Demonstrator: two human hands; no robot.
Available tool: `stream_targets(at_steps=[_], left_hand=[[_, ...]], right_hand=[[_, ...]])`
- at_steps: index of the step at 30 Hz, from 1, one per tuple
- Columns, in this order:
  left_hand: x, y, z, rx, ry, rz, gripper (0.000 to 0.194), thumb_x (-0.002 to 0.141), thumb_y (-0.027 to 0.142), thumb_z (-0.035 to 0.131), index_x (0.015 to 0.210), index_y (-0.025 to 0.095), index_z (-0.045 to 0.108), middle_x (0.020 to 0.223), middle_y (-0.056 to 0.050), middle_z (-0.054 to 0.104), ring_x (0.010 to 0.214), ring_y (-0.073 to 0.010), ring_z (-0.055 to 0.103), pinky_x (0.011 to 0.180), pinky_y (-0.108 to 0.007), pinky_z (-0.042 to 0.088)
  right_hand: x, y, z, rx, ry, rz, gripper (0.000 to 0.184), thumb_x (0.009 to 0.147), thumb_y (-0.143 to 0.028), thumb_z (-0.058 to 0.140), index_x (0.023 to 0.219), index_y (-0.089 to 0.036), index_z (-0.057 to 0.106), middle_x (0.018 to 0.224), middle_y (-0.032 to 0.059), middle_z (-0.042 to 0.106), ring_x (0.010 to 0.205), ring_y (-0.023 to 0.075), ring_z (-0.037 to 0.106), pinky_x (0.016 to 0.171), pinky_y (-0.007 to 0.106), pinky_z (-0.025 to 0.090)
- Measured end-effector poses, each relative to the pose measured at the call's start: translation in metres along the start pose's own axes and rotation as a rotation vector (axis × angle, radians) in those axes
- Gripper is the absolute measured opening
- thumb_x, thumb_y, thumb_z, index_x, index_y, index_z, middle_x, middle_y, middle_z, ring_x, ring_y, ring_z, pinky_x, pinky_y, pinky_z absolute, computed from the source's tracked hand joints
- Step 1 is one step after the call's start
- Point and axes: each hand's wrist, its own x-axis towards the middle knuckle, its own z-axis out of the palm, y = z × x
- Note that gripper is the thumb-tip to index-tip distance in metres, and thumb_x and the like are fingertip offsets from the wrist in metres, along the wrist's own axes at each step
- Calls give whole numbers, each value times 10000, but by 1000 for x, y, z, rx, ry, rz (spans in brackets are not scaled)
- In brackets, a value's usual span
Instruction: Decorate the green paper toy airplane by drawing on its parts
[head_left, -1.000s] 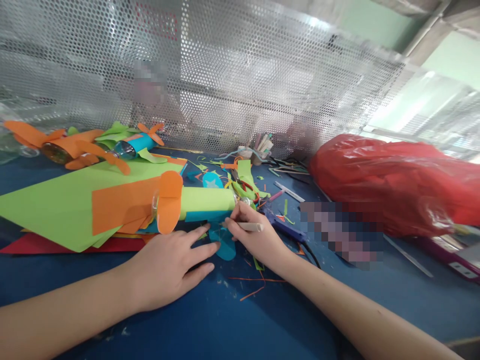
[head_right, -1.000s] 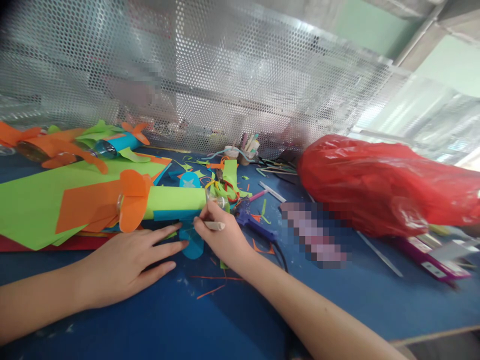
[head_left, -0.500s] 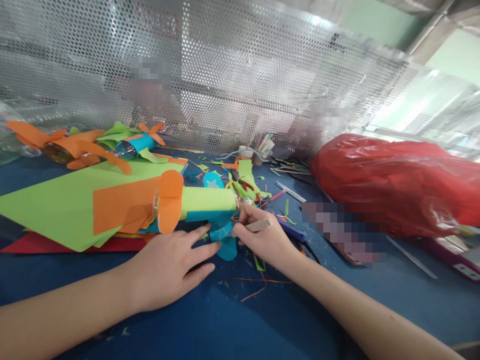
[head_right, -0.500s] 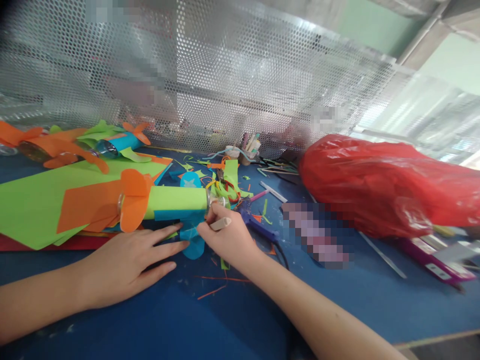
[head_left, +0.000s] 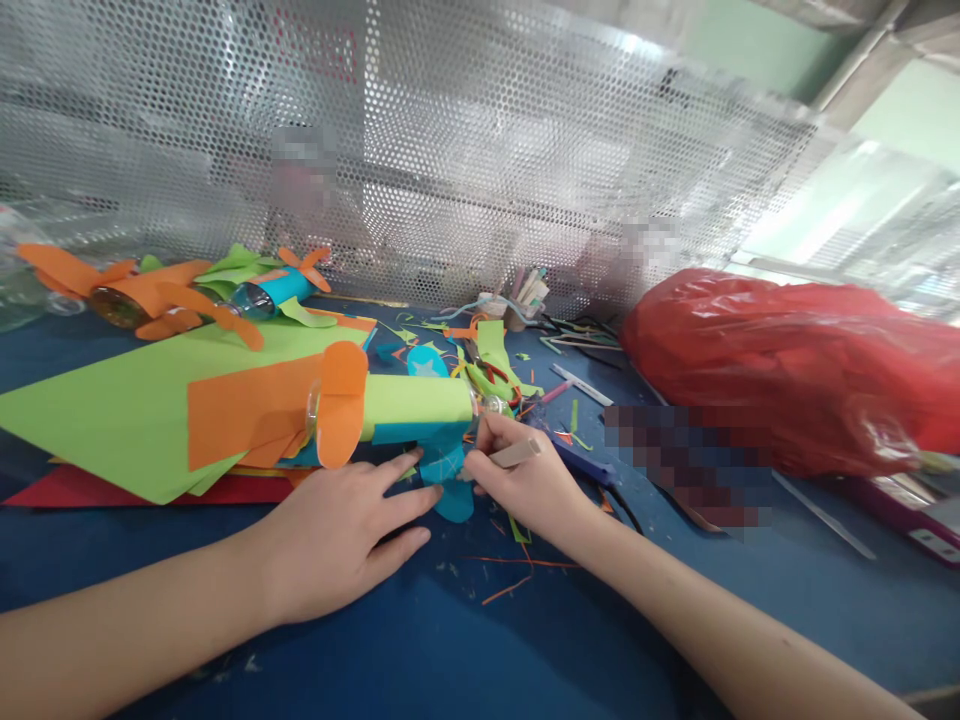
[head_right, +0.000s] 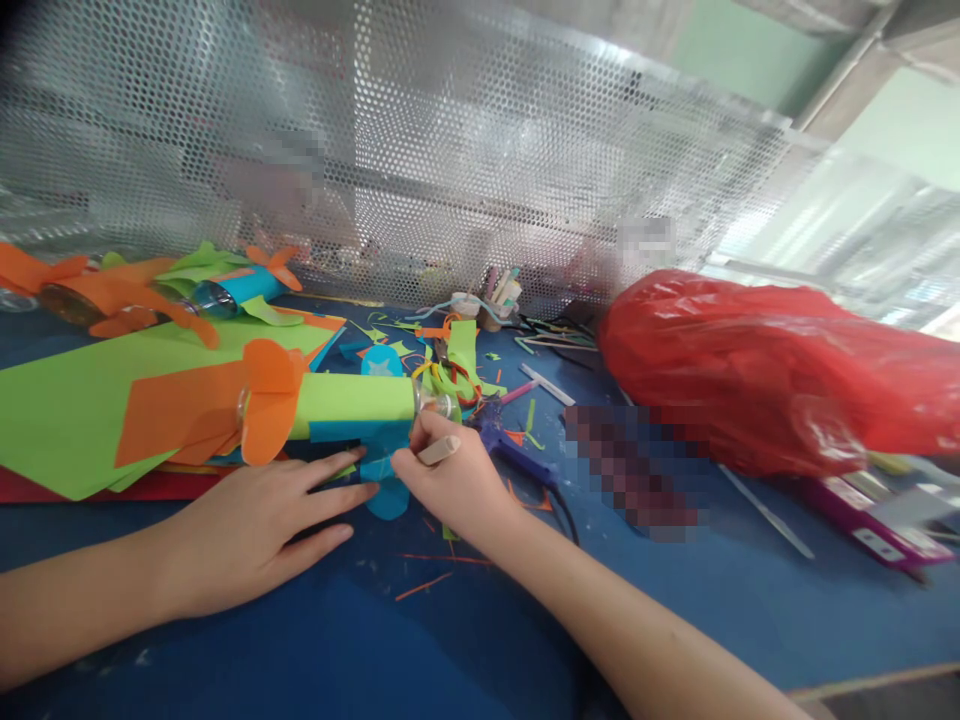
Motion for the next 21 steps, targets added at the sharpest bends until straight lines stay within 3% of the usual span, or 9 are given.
stream_targets(at_steps=[16,21], left_hand=[[2,0,-1,17,11,21,442,1100,428,415,1405,286,701,1460,-187,651,1006,-368,782,777,-531,667],[-3,-3,9,5,88,11,482,1122,453,328,1424,333,684,1471,-156,649,1045,-355,773,820,-532,657]], right_hand=[[5,5,13,152,-55,-7,147,761,-307,596,701,-253,474,582,-70,511,515,119,485,500,253,367],[4,5,13,220,-64,9,161,793,-275,624,718,-251,483,546,-81,529,491,112,491,503,244,382]])
